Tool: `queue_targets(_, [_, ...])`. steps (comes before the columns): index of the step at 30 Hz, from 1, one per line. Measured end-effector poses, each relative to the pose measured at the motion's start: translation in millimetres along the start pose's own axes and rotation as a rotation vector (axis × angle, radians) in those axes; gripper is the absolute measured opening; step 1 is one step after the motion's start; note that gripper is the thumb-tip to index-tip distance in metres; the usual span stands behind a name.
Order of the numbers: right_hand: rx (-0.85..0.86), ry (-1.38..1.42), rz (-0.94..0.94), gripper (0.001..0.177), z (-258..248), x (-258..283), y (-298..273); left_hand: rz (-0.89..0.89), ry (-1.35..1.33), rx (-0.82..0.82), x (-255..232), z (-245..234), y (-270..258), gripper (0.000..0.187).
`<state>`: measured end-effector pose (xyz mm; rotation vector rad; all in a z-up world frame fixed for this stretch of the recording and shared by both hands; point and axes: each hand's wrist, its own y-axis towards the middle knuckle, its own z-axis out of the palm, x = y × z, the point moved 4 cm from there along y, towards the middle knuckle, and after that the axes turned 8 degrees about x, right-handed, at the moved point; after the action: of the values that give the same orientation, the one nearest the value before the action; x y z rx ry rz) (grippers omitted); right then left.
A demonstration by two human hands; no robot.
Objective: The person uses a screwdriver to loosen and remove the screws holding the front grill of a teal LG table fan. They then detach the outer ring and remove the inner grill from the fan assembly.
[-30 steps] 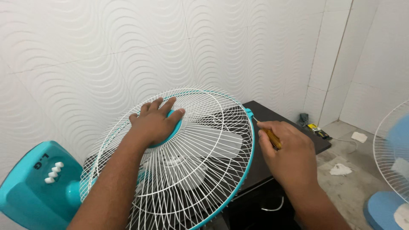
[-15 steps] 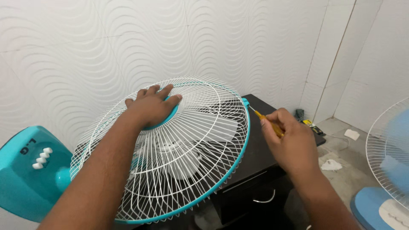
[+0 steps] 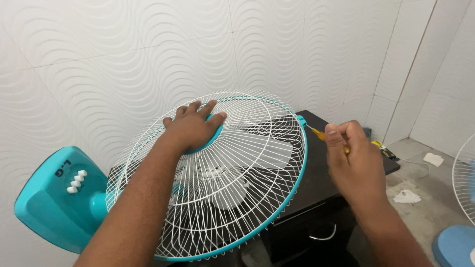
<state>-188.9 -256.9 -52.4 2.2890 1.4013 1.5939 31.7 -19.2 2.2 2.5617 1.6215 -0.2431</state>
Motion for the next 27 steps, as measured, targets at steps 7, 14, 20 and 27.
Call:
queue_targets(7, [-0.017, 0.022, -0.141, 0.021, -4, 7, -3, -0.007, 0.007, -0.002, -2, -1, -4, 0.075])
queue_targets(14, [-0.027, 0.164, -0.251, 0.024, -1, 8, -3, -0.007, -0.006, -0.007, -1, -2, -3, 0.074])
queue_targets(20, [0.105, 0.223, 0.022, 0.038, -6, 8, -1, -0.005, -0.043, -0.028, 0, -4, -6, 0.074])
queue_targets(27, [0.155, 0.0, -0.005, 0.03, -8, 22, -3, 0.008, -0.056, -0.025, -1, -4, -6, 0.074])
